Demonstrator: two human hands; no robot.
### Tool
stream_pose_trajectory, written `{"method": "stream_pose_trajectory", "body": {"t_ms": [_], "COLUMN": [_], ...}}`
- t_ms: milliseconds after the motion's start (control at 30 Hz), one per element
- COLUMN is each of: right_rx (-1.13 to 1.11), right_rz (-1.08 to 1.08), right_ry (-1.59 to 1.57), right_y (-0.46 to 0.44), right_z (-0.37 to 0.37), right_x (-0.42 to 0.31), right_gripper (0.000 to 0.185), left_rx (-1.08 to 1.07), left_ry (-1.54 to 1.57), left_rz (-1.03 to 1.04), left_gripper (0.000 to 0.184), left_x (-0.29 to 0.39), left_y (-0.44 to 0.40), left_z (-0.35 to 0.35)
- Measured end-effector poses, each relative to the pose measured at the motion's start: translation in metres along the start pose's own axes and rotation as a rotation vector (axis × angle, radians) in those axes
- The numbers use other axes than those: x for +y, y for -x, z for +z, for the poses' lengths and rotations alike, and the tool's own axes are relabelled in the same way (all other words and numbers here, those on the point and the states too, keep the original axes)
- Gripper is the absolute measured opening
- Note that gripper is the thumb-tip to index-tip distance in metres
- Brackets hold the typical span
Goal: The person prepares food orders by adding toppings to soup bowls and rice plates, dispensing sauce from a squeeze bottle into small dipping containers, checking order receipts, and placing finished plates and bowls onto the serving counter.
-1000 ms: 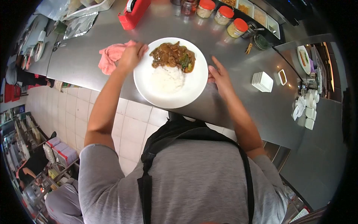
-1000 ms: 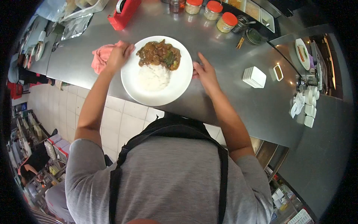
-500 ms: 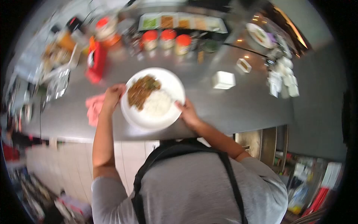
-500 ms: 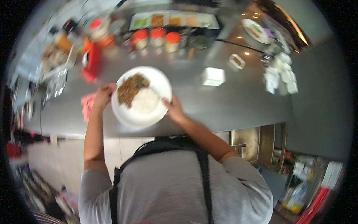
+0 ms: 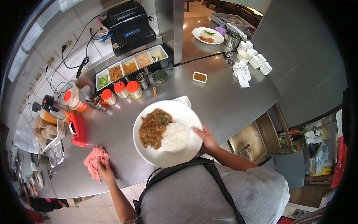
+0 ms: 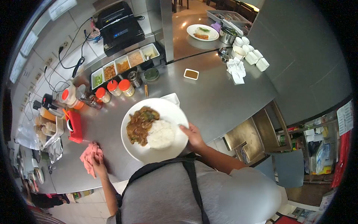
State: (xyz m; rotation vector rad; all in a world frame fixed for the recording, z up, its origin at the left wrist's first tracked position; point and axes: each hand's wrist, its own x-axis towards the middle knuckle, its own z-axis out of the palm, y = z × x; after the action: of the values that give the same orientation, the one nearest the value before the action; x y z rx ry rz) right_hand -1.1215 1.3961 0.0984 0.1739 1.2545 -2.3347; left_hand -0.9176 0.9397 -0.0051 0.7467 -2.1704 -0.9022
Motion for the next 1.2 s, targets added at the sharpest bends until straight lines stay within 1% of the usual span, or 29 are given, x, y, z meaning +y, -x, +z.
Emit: {"method": "stream_pose_trajectory", "body": {"t_ms": [67,100,133,167,200,233,267,367,467,500,533,600,633,733,867,1100,1200], "right_rx": [0.037,0.148,0.137,0.181,0.189,0.255,0.312,0.362,0.381,0.385,0.368,0.333,0.363,0.402,0.426,0.382,0.423], "right_rz": [-0.052,-0.101,-0.173,-0.179,-0.212,-0.239,-0.265,-0.358,-0.359,-0.355,-0.364,-0.385,-0.382,-0.475,-0.463,-0.422,-0.429], "right_ry": [0.024,0.042,0.064,0.085,0.108,0.138,0.166,0.19,0.174,0.164,0.136,0.075,0.08,0.097,0.065,0.05,0.093], "right_y": [-0.003,-0.006,-0.015,-0.016,-0.028,-0.038,-0.055,-0.11,-0.177,-0.2,-0.222,-0.266,-0.287,-0.329,-0.363,-0.403,-0.414], "right_z": [-0.024,-0.033,-0.047,-0.046,-0.06,-0.065,-0.079,-0.111,-0.15,-0.161,-0.169,-0.182,-0.191,-0.188,-0.175,-0.157,-0.142], "right_x": [-0.035,-0.053,-0.072,-0.102,-0.122,-0.144,-0.161,-0.202,-0.22,-0.224,-0.223,-0.222,-0.218,-0.213,-0.209,-0.188,-0.191], "right_gripper": [0.039,0.04,0.037,0.034,0.031,0.029,0.029,0.034,0.036,0.036,0.037,0.04,0.039,0.039,0.034,0.034,0.035], "left_rx": [-0.047,-0.032,-0.017,-0.003,0.048,0.1,0.152,0.137,0.141,0.17,0.236,0.176,0.206,0.194,0.214,0.149,0.113], "left_ry": [0.043,0.031,0.02,0.008,-0.055,-0.117,-0.178,-0.333,-0.288,-0.304,-0.276,-0.505,-0.481,-0.584,-0.629,-0.572,-0.579], "left_rz": [-0.042,-0.073,-0.106,-0.139,-0.12,-0.099,-0.078,-0.116,-0.155,-0.134,-0.23,-0.178,-0.206,-0.221,-0.266,-0.243,-0.216], "left_gripper": [0.049,0.049,0.049,0.05,0.05,0.05,0.05,0.051,0.05,0.052,0.053,0.055,0.055,0.056,0.055,0.054,0.053], "left_x": [0.027,0.037,0.045,0.053,0.061,0.069,0.074,0.076,0.076,0.07,0.09,0.081,0.091,0.108,0.147,0.175,0.184], "left_y": [0.016,0.019,0.022,0.026,0.031,0.035,0.039,0.058,0.075,0.079,0.082,0.09,0.091,0.092,0.088,0.083,0.078], "left_z": [0.01,0.015,0.02,0.024,0.03,0.036,0.041,0.05,0.05,0.049,0.053,0.04,0.039,0.029,0.034,0.052,0.058]}}
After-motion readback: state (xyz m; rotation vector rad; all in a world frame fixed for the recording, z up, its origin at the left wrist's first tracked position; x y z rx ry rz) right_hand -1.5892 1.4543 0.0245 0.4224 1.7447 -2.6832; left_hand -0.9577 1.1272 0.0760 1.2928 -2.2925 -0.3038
